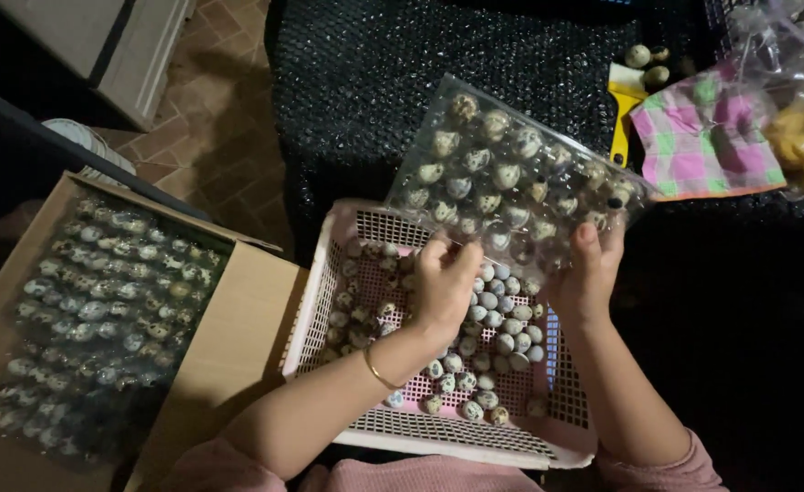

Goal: Sorting and packing quail eggs from a basket into plastic trays.

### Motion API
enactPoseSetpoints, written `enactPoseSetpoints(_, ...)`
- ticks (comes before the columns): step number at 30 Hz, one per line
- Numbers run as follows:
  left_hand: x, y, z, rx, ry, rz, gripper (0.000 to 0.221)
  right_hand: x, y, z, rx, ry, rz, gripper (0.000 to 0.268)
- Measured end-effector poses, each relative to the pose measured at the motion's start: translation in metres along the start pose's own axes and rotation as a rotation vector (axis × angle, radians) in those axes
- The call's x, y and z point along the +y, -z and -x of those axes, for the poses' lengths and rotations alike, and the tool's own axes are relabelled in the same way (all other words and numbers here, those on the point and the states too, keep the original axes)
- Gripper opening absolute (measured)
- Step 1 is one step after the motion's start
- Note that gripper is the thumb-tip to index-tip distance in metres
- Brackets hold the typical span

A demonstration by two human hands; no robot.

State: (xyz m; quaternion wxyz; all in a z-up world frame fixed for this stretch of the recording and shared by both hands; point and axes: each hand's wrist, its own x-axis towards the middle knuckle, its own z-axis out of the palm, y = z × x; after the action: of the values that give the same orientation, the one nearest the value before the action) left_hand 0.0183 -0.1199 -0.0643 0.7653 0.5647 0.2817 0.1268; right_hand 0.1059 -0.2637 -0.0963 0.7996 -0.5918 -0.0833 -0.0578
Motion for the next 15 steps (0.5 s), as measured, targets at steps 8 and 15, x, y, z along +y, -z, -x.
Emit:
enactPoseSetpoints(8,0.022,-0.004,0.016,-0.072,-0.054,-0.032,0.021,0.006,0.003,-0.012,-0.005,0.068,-0.094,0.075)
enactPoseSetpoints(15,-0.04,-0.031,0.015,-0.277,-0.22,0.046,0.022,-0.013,-0.019,-0.004,0.011,0.05,-0.084,0.067)
